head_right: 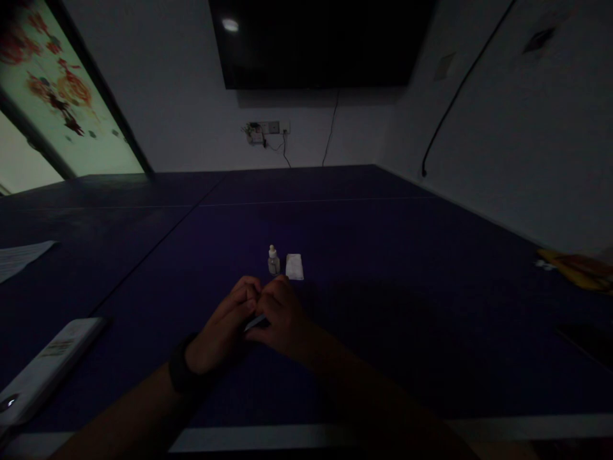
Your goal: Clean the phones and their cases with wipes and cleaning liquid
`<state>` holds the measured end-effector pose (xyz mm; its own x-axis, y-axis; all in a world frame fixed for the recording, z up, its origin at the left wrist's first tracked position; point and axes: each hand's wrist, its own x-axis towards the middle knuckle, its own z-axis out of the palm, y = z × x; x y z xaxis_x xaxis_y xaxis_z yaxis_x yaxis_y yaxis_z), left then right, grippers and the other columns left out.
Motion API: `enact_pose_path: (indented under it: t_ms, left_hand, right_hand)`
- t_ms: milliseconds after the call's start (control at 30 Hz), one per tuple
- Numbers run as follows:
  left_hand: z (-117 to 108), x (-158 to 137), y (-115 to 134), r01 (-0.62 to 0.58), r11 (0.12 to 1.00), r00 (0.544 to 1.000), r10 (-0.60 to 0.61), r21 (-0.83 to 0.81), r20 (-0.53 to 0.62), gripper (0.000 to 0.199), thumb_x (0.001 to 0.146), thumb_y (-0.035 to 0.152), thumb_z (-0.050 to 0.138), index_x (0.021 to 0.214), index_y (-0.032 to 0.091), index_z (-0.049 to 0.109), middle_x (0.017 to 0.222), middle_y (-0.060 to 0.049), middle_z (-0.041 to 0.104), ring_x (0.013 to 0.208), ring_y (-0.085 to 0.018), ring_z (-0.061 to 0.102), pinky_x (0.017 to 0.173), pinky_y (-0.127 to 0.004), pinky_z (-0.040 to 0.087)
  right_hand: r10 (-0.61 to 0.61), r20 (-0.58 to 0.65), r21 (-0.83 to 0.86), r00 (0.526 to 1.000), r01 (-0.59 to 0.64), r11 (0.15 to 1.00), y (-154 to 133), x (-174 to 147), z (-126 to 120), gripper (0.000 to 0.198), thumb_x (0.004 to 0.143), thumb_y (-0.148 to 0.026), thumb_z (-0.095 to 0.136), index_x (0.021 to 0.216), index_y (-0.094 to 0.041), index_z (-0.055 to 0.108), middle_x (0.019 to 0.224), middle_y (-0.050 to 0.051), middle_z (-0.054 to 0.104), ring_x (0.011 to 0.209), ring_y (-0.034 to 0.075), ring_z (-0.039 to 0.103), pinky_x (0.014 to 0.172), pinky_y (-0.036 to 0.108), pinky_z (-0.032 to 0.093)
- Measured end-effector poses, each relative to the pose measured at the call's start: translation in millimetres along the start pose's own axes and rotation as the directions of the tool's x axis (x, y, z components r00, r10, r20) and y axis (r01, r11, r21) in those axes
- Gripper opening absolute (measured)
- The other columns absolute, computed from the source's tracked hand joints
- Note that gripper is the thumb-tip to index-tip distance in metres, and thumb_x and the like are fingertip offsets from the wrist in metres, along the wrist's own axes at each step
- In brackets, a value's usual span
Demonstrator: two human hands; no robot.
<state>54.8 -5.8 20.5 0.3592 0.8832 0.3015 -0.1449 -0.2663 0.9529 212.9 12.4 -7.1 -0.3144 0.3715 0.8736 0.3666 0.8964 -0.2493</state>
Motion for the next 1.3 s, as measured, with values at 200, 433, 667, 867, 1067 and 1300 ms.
enact_pose_path:
  t_ms: [200,433,667,867,1067,1300]
  left_hand:
    - [-4,2,3,0.043,0.997,0.994,-0.049,-0.059,-0.093,0.029,0.098,0.048,0.053,0.094,0.02,0.059,0.094,-0.004,0.053,0.093,-0.019,0.049,0.084,-0.031,0.045]
    - [-3,2,1,0.1,0.98,0.992,-0.111,-0.171,-0.056,0.032,0.097,0.046,0.058,0.114,0.019,0.064,0.102,-0.007,0.064,0.099,-0.02,0.06,0.086,-0.031,0.048]
    - [-3,5,3,0.111,0.973,0.985,-0.134,-0.202,-0.107,0.035,0.094,0.048,0.063,0.108,0.017,0.069,0.103,-0.007,0.068,0.093,-0.018,0.062,0.084,-0.031,0.049]
    - [-29,18,8,0.149,0.965,0.944,-0.204,-0.216,-0.261,0.04,0.09,0.051,0.066,0.104,0.014,0.072,0.095,-0.007,0.071,0.08,-0.017,0.062,0.071,-0.029,0.048]
    - [-41,20,12,0.192,0.925,0.925,-0.282,-0.327,-0.256,0.04,0.089,0.049,0.062,0.101,0.013,0.075,0.097,-0.01,0.075,0.083,-0.021,0.067,0.072,-0.031,0.052]
    - [-71,19,16,0.168,0.854,0.924,-0.311,-0.492,-0.224,0.029,0.08,0.04,0.061,0.089,0.015,0.073,0.103,-0.01,0.074,0.105,-0.029,0.067,0.088,-0.038,0.054]
  right_hand:
    - [0.1,0.109,-0.151,0.989,-0.083,0.985,-10,11,-3,0.033,0.072,-0.022,0.086,0.098,-0.025,0.066,0.098,0.003,0.057,0.092,0.024,0.054,0.08,0.041,0.05]
    - [0.071,0.206,-0.111,0.976,-0.049,0.993,-8,15,-9,0.023,0.078,-0.017,0.082,0.093,-0.024,0.067,0.093,0.002,0.049,0.09,0.021,0.051,0.077,0.036,0.051]
    - [-0.056,0.266,-0.038,0.962,0.069,0.997,-9,12,-13,0.021,0.085,-0.019,0.075,0.076,-0.021,0.057,0.09,0.001,0.046,0.086,0.018,0.049,0.075,0.033,0.048]
    - [-0.095,0.287,0.1,0.953,0.069,0.993,-9,13,-17,0.013,0.096,-0.014,0.059,0.088,-0.023,0.057,0.097,0.002,0.064,0.089,0.017,0.061,0.081,0.036,0.05]
    - [0.355,0.055,0.357,0.933,-0.351,0.866,15,13,-36,0.024,0.082,-0.029,0.083,0.092,-0.026,0.061,0.088,-0.002,0.071,0.079,0.016,0.069,0.068,0.028,0.053]
    - [0.882,0.062,0.427,0.468,-0.811,0.4,20,22,-45,0.037,0.065,-0.038,0.086,0.083,-0.024,0.058,0.07,-0.004,0.065,0.064,0.017,0.063,0.057,0.027,0.048]
